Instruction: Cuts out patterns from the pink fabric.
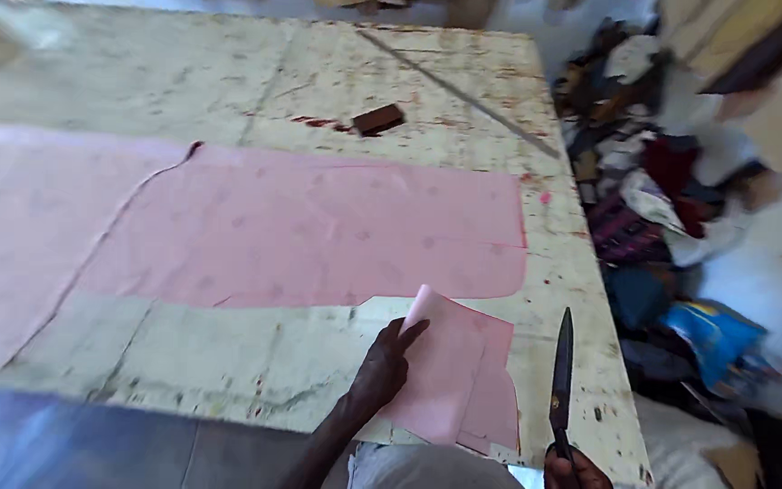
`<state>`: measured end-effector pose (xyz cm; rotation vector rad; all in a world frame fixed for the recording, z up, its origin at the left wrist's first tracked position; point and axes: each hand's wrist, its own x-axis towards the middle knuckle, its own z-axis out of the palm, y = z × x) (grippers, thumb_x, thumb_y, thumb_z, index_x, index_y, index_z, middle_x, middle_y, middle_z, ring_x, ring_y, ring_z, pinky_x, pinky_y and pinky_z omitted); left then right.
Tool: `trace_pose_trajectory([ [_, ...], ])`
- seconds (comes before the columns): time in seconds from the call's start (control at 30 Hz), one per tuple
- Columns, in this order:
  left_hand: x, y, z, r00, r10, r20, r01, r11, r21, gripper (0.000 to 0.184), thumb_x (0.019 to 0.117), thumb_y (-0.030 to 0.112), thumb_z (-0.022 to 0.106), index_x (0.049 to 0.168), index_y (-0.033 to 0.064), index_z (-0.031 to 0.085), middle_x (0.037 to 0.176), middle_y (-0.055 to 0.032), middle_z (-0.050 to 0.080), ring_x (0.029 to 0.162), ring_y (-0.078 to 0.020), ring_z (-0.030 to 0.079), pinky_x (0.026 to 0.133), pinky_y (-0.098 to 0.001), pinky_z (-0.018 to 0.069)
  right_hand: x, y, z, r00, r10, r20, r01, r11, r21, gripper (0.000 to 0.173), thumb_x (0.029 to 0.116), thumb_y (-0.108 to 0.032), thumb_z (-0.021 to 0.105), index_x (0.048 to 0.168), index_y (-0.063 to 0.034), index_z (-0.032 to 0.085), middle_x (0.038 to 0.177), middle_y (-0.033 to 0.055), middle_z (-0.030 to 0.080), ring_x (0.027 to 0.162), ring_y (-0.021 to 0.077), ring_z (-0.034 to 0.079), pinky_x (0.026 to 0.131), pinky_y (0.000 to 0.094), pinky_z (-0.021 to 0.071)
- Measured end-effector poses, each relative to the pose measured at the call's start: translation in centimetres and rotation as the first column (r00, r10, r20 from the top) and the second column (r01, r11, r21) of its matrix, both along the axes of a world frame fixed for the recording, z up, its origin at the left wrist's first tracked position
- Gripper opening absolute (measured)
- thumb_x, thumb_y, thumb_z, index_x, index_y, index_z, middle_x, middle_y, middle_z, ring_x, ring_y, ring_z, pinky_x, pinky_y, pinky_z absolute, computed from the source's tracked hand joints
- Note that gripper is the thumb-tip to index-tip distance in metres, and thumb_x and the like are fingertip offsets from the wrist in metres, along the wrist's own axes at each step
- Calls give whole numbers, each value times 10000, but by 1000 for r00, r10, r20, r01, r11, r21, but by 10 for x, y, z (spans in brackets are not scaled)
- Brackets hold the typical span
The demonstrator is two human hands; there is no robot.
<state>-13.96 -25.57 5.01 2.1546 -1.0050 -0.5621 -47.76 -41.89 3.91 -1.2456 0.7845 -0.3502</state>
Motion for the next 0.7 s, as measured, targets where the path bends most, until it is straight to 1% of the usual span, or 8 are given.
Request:
trace_pose_trajectory([
  [0.07,-33,-18,20,999,-27,39,26,999,25,753,905,-23,602,1562,308,439,1533,-90,484,1303,-289,566,1029,-499,534,3,-42,-6,989,150,8,-150,989,0,222,1018,-301,630,967,-84,625,632,-31,614,492,100,591,468,281,545],
  [0.13,-72,-42,37,988,-116,-100,113,993,-36,763,961,154,663,1628,202,296,1590,-79,435,1309,-241,579,1049,-455,530,6,-81,-4,959,282,-2,-282,959,-23,223,1012,-292,623,958,-75,619,631,-33,606,486,98,582,463,284,539],
  [0.2,-102,-61,33,972,-128,-199,100,984,-145,778,986,355,670,1625,143,280,1546,-89,498,1305,-210,585,1095,-434,496,6,-110,3,938,346,-30,-347,938,-17,216,984,-286,641,946,-76,613,621,-37,602,482,105,586,462,298,545],
  [0.27,-120,-74,16,998,55,-17,-56,996,-73,713,973,419,668,1584,161,405,1579,-59,472,1464,-226,426,1221,-484,344,2,-142,11,923,384,-39,-385,923,-25,212,957,-286,677,945,-83,615,626,-43,604,486,103,588,466,300,546],
  [0.37,-130,-79,-19,952,290,95,-303,932,199,838,933,555,658,1592,121,375,1646,-132,348,1545,-357,253,1245,-579,232,-11,-178,13,891,453,-21,-454,889,-59,261,928,-331,726,949,-94,618,643,-44,612,490,103,595,459,298,549],
  [0.5,-152,-107,-44,953,292,83,-302,937,176,575,1017,382,576,1509,94,502,1559,-103,477,1476,-310,387,1188,-512,364,-3,-204,14,816,576,-49,-577,817,0,273,923,-345,733,938,-95,623,625,-29,608,478,113,590,446,295,539],
  [0.63,-151,-140,-39,961,275,3,-275,958,82,582,987,374,647,1492,113,522,1566,-117,458,1481,-327,373,1180,-525,378,60,-217,28,617,755,-222,-772,636,18,580,796,-623,777,969,-91,626,615,-5,574,461,137,568,433,316,523],
  [0.7,-143,-137,-33,959,283,-15,-282,959,36,613,975,434,657,1484,116,531,1555,-110,471,1469,-314,391,1177,-512,386,97,-216,28,532,811,-244,-828,559,49,626,756,-677,785,953,-106,624,600,-3,553,442,139,556,419,315,520],
])
